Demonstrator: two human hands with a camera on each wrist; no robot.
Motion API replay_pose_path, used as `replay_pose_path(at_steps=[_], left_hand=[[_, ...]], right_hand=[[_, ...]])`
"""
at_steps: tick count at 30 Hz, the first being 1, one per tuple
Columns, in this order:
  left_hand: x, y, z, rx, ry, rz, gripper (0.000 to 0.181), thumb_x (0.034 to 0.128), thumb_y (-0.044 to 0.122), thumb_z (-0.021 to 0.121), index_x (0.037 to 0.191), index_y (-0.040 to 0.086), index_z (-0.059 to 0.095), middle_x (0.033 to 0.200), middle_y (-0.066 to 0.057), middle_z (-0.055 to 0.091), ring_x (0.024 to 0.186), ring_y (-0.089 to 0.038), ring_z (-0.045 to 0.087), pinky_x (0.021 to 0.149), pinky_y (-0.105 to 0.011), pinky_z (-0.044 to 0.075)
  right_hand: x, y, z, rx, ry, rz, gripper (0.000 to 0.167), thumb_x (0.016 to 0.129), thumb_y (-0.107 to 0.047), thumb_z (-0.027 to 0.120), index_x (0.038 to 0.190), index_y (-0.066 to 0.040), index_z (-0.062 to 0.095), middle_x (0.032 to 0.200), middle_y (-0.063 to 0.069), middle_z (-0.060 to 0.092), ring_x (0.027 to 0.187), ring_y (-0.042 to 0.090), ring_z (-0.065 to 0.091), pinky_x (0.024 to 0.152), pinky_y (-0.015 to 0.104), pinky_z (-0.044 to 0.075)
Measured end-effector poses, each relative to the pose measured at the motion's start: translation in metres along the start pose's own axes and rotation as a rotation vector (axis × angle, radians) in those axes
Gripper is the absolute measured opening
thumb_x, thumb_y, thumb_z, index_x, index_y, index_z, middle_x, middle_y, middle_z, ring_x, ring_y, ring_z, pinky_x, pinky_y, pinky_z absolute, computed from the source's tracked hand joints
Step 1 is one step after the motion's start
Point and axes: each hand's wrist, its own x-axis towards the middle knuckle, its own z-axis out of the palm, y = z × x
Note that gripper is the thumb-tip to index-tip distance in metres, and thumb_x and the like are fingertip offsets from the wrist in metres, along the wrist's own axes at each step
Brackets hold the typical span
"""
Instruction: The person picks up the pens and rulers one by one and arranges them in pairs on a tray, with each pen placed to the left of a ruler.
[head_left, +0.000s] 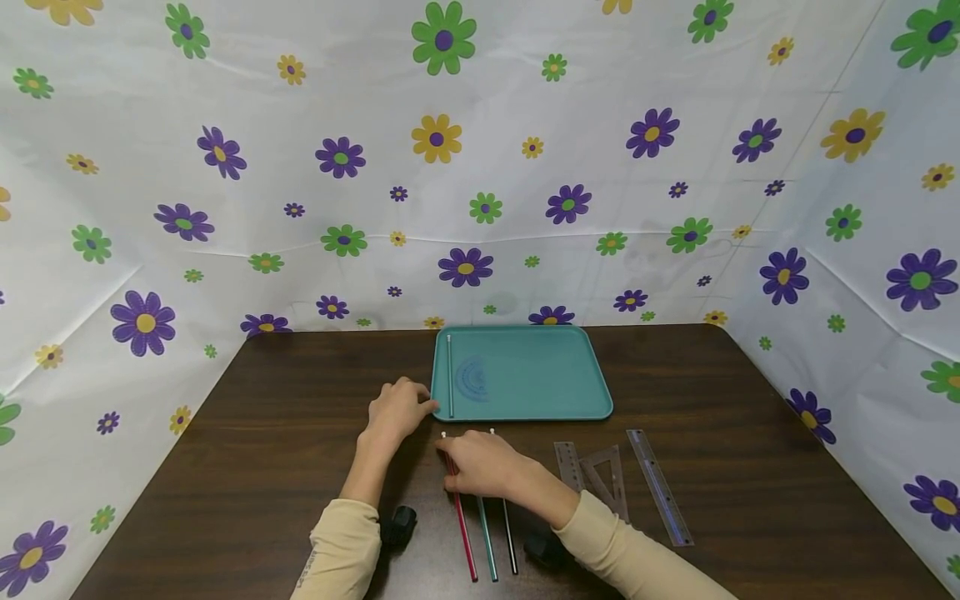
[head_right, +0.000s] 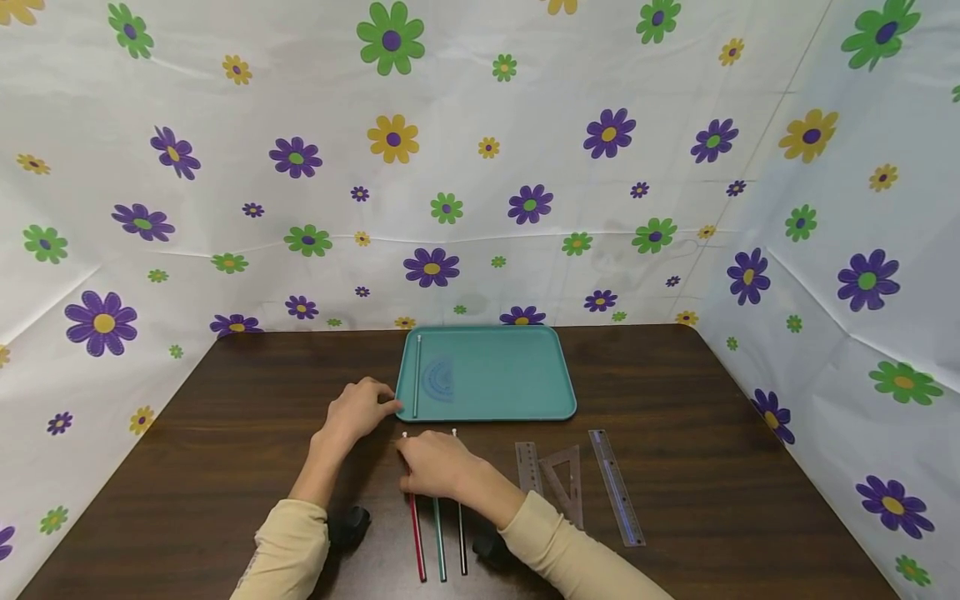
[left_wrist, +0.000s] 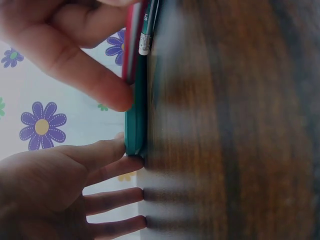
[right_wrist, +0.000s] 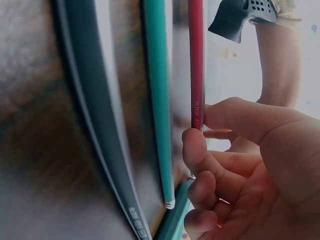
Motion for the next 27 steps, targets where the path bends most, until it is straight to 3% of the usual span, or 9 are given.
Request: replay_pose_path(at_steps=[7,19,23,27], left_hand=[[0.0,0.0,0.0,0.005,0.008,-0.008,0.032,0.0935,0.034,0.069,0.114,0.01,0.074,0.126,-0.018,0.062,0.119,-0.043,0.053,0.09,-0.063,0.048],[0.002,0.001,0.0,0.012,0.018,-0.001,0.032,0.093,0.035,0.069,0.111,0.01,0.075,0.124,-0.017,0.063,0.115,-0.042,0.054,0.087,-0.062,0.05],[0.002,0.001,0.0,0.01,0.012,0.001,0.032,0.0936,0.035,0.068,0.112,0.01,0.075,0.125,-0.018,0.063,0.117,-0.043,0.054,0.088,-0.062,0.049],[0.002,0.0,0.0,0.019,0.01,0.0,0.032,0.0938,0.037,0.068,0.113,0.011,0.075,0.126,-0.017,0.062,0.117,-0.043,0.054,0.088,-0.062,0.049]], right_hand=[[0.0,0.004,-0.008,0.076,0.005,0.007,0.053,0.09,-0.02,0.071,0.139,-0.008,0.057,0.051,-0.01,0.035,0.043,0.003,0.027,0.044,0.02,0.024],[0.0,0.011,-0.017,0.222,0.035,0.039,0.056,0.09,-0.016,0.07,0.143,-0.007,0.052,0.059,-0.009,0.05,0.045,0.004,0.039,0.046,0.019,0.032],[0.0,0.013,-0.02,0.307,0.031,0.059,0.058,0.091,-0.014,0.068,0.145,-0.006,0.048,0.057,-0.007,0.053,0.043,0.006,0.051,0.044,0.019,0.038],[0.0,0.015,-0.021,0.413,0.017,0.078,0.062,0.092,-0.011,0.067,0.149,-0.006,0.043,0.061,-0.004,0.059,0.048,0.019,0.065,0.043,0.022,0.044]])
